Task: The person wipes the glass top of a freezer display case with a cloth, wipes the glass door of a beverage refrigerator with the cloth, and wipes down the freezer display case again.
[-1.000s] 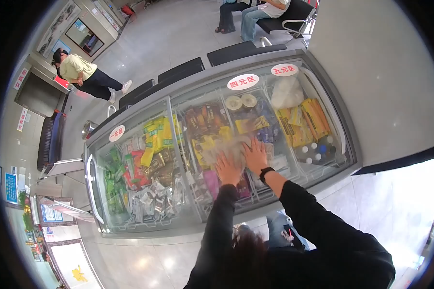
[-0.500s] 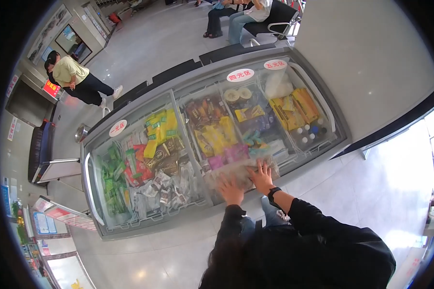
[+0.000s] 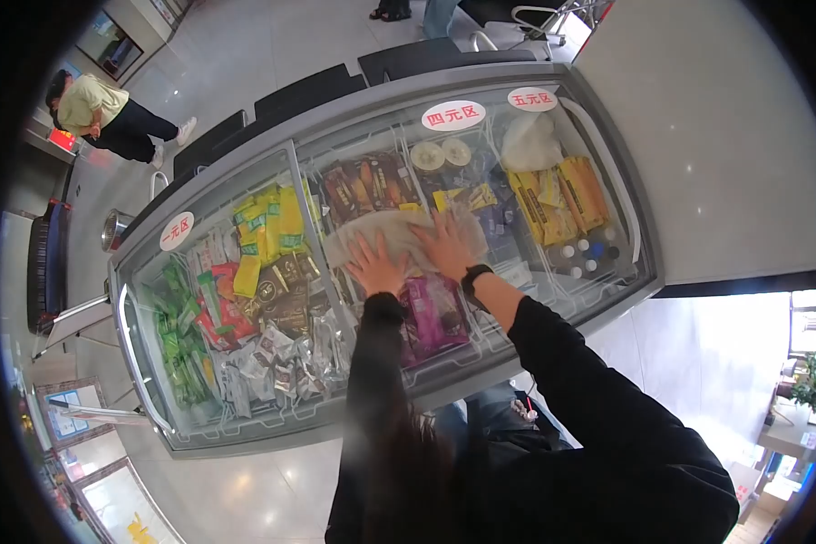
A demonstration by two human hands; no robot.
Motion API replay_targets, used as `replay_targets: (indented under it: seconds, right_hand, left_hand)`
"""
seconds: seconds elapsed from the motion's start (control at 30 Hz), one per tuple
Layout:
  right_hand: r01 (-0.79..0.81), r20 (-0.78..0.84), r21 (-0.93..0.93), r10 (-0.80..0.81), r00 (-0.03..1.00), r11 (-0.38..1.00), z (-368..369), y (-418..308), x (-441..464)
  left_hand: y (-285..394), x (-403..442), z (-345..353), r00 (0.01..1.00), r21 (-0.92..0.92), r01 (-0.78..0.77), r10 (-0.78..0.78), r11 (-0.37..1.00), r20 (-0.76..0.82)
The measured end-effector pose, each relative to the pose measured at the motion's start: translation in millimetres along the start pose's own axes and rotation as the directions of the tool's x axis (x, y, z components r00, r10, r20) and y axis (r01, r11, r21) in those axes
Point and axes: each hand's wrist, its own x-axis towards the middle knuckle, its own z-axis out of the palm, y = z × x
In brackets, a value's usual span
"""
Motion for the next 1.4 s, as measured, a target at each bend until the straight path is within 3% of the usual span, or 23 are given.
replay_targets:
  seconds: [0.07,0.23,0.27,0.4,0.77,0.9,1.07,1.2,1.4]
  right_hand:
    - [0.02,-0.064,-0.023,-0.022,0.998,1.0,-8,1,32]
    - [-0.04,-0.026,-0.005,0.04,0.999,0.999,-24,5,119]
    - [-0.039,-0.026,-0.008,0.039,0.999,0.999,-24,7,138]
    - [-0.013,-0.005,-0.04,0.013,1.0,0.999,-25,15,189]
    - [-0.045,-0.143,-0.06,0.036,0.989,0.997,-9,8,218]
    - [-0.004,-0.078,-0.106,-0.004,0.997,0.994,-8,6,171]
    - [-0.033,0.012,-0.085,0.035,0.999,0.996,-6,-15,92]
    - [-0.04,0.137,-0.121,0.057,0.989,0.992,-1,-43,-7]
    - [-0.145,0.192,-0.108,0.163,0.968,0.984,9,-105,-155]
  left_hand:
    - [0,39,-11,1.0,0.036,-0.004,0.003,0.999,0.005]
    - [1,127,-39,0.995,0.121,0.015,-0.028,0.992,0.1]
    - [-2,141,-32,0.999,0.044,0.029,-0.027,0.999,-0.043]
    - [-9,191,-31,0.995,0.009,0.093,-0.093,0.996,0.026]
    - [-22,241,-26,0.993,0.032,0.114,-0.114,0.993,0.015]
    - [-32,210,-22,0.999,0.058,-0.036,0.033,0.998,0.041]
    - [-31,110,-7,0.98,0.164,-0.195,0.199,0.967,-0.012]
    - [-33,23,-9,0.939,0.223,-0.34,0.342,0.913,0.035]
    - [-54,-121,-15,0.866,0.103,-0.5,0.499,0.86,0.034]
